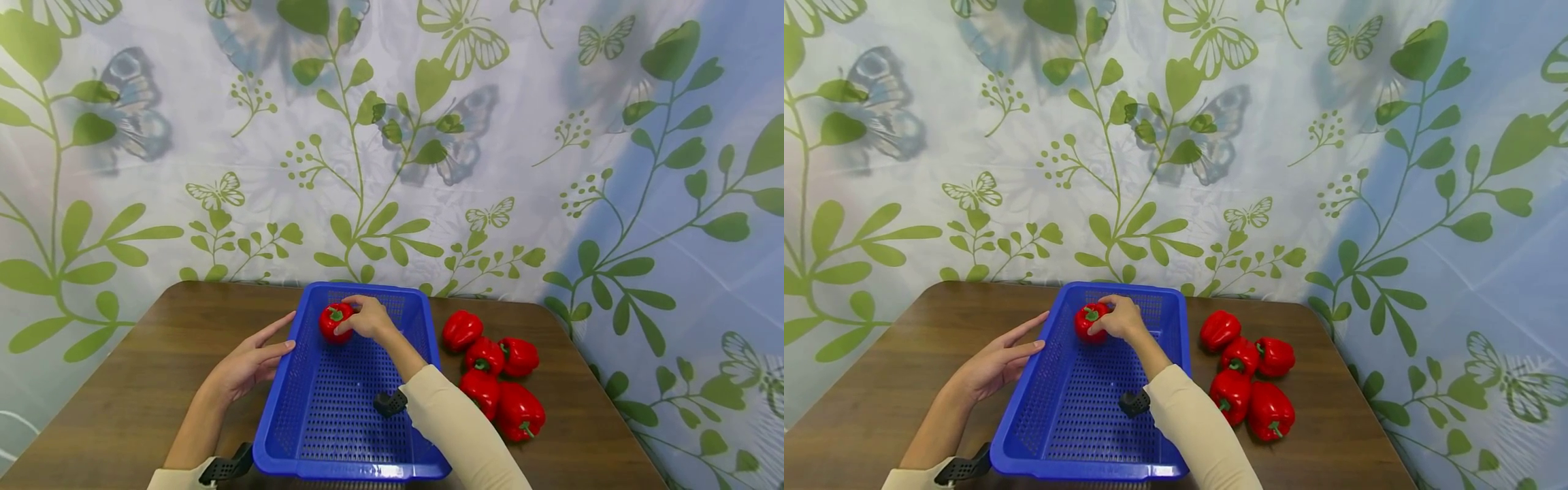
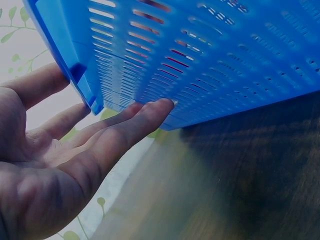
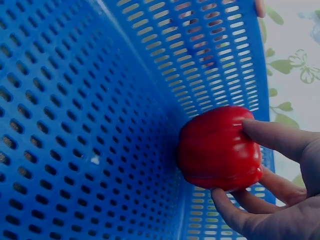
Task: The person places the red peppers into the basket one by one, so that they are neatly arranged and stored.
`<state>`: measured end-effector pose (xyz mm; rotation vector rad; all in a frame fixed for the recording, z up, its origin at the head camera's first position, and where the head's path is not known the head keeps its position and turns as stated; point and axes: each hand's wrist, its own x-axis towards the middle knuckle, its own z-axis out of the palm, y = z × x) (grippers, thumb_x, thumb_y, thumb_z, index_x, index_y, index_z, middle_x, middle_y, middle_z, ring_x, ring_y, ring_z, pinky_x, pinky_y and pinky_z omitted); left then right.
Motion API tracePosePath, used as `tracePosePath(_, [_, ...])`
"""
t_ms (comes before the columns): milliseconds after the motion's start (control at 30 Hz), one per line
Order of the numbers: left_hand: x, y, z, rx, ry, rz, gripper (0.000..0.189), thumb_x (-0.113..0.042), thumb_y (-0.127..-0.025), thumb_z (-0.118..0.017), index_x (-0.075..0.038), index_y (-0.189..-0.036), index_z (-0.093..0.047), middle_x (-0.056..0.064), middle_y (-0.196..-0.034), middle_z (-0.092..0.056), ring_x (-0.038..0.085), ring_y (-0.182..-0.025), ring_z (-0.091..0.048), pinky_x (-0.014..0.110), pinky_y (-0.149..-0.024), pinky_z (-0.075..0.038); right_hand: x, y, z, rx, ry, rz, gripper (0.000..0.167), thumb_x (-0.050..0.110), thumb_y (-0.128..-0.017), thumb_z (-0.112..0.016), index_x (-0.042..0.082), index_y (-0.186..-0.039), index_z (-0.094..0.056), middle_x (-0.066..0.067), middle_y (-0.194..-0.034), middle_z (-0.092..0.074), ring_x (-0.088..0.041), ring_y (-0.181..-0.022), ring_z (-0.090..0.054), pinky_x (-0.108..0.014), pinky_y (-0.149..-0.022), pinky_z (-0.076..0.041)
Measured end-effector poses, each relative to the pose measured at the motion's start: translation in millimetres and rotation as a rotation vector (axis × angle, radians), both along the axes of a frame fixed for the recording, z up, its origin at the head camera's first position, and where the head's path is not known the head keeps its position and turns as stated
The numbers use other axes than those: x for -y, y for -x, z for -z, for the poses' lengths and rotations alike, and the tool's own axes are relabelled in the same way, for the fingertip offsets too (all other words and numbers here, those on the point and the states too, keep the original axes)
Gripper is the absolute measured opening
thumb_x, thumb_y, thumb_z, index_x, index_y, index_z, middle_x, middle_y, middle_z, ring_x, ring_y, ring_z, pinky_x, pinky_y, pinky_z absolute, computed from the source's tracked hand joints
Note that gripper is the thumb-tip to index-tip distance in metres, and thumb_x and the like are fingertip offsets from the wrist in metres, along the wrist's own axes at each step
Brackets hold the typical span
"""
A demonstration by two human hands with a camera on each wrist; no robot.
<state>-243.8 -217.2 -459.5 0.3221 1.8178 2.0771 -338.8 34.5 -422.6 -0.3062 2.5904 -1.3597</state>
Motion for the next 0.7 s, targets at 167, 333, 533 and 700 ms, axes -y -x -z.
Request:
tracePosePath(167, [-0.4, -0.2, 0.6, -0.001, 0.0, -0.004, 0.071, -0.019, -0.105, -0.054, -0.023, -0.164, -0.015, 0.025, -0.144, -0.057, 0.039, -0.123, -0.064, 0.048, -0.094, -0.058, 0.0, 0.1, 5.1, 0.021, 0.003, -0.024, 0.07, 0.008, -0.07, -0.088, 0.011, -0.136, -0.064, -0.018, -0.13, -0.068, -0.034, -0.121, -0.063, -0.047, -0.101, -0.054])
tracePosePath(333, [-1.3, 0.6, 1.2, 0.002, -0.002, -0.006, 0.071, -0.018, -0.105, -0.055, -0.023, -0.164, -0.016, 0.024, -0.142, -0.058, 0.039, -0.123, -0.065, 0.048, -0.094, -0.058, -0.4, 0.7, 7.3, 0.028, 0.006, -0.041, 0.071, 0.007, -0.07, -0.088, 0.012, -0.136, -0.064, -0.017, -0.13, -0.068, -0.034, -0.121, -0.063, -0.047, -0.1, -0.054])
tracePosePath(533, [-2.4, 1.4, 2.2, 0.003, -0.002, -0.005, 0.071, -0.018, -0.105, -0.055, -0.022, -0.164, -0.016, 0.024, -0.141, -0.059, 0.04, -0.123, -0.064, 0.048, -0.094, -0.058, -0.6, 1.1, 7.7, 0.034, 0.008, -0.046, 0.072, 0.006, -0.07, -0.088, 0.012, -0.137, -0.063, -0.015, -0.129, -0.068, -0.033, -0.119, -0.063, -0.047, -0.1, -0.054])
tracePosePath(700, [-1.4, 1.7, 2.1, 0.003, -0.002, -0.008, 0.071, -0.018, -0.105, -0.055, -0.022, -0.164, -0.016, 0.025, -0.142, -0.058, 0.04, -0.123, -0.064, 0.048, -0.094, -0.058, 0.3, 1.7, 7.0, 0.03, 0.008, -0.052, 0.074, 0.006, -0.07, -0.088, 0.013, -0.139, -0.062, -0.017, -0.133, -0.066, -0.033, -0.123, -0.061, -0.047, -0.101, -0.053])
